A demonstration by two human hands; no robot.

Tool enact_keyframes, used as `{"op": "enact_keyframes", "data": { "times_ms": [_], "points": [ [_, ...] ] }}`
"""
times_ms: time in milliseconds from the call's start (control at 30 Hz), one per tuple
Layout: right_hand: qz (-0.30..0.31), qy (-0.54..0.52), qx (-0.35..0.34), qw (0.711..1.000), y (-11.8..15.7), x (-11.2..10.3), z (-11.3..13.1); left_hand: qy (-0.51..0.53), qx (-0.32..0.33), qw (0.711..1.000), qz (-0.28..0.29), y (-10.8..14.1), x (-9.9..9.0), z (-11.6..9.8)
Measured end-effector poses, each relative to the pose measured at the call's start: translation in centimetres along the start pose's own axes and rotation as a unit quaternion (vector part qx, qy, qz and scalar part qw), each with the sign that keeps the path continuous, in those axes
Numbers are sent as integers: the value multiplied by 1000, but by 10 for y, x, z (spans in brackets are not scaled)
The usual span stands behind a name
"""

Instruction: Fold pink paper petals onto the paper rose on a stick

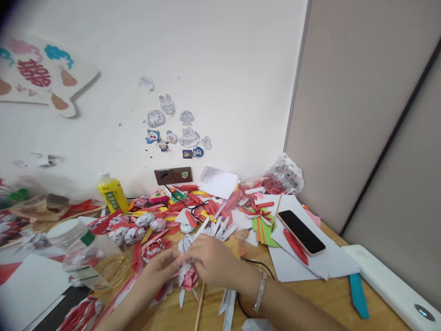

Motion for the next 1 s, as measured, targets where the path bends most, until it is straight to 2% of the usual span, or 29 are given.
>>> {"op": "enact_keyframes", "data": {
  "times_ms": [100,233,367,467,667,733,867,1000],
  "points": [
    [-119,-146,141,972,6,-7,-28,13,3,1000,-15,-4,-5,7],
    [-102,-232,193,948,11,10,-47,17,29,999,-36,-9,-6,16],
    [-119,-250,206,939,11,15,-48,5,63,997,-48,-3,-3,9],
    [-150,-215,202,944,11,7,-38,-31,96,993,-54,7,-2,-5],
    [-201,-111,184,956,12,-9,-16,-112,194,966,-125,25,-4,-27],
    [-209,-74,155,963,11,-12,-11,-130,229,954,-141,28,-3,-31],
    [-225,17,56,973,7,-18,5,-162,300,927,-156,35,-1,-39],
    [-223,41,13,974,5,-22,14,-190,366,896,-166,43,0,-45]
  ]
}}
Point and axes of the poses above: each hand's wrist, its own y-axis away from the middle knuckle, its own x-axis out of the palm, z = x × y, the point moved 6 cm from there along -y, towards the middle knuckle, and after that the axes turned 5 degrees about -x, right-handed, at the moved point
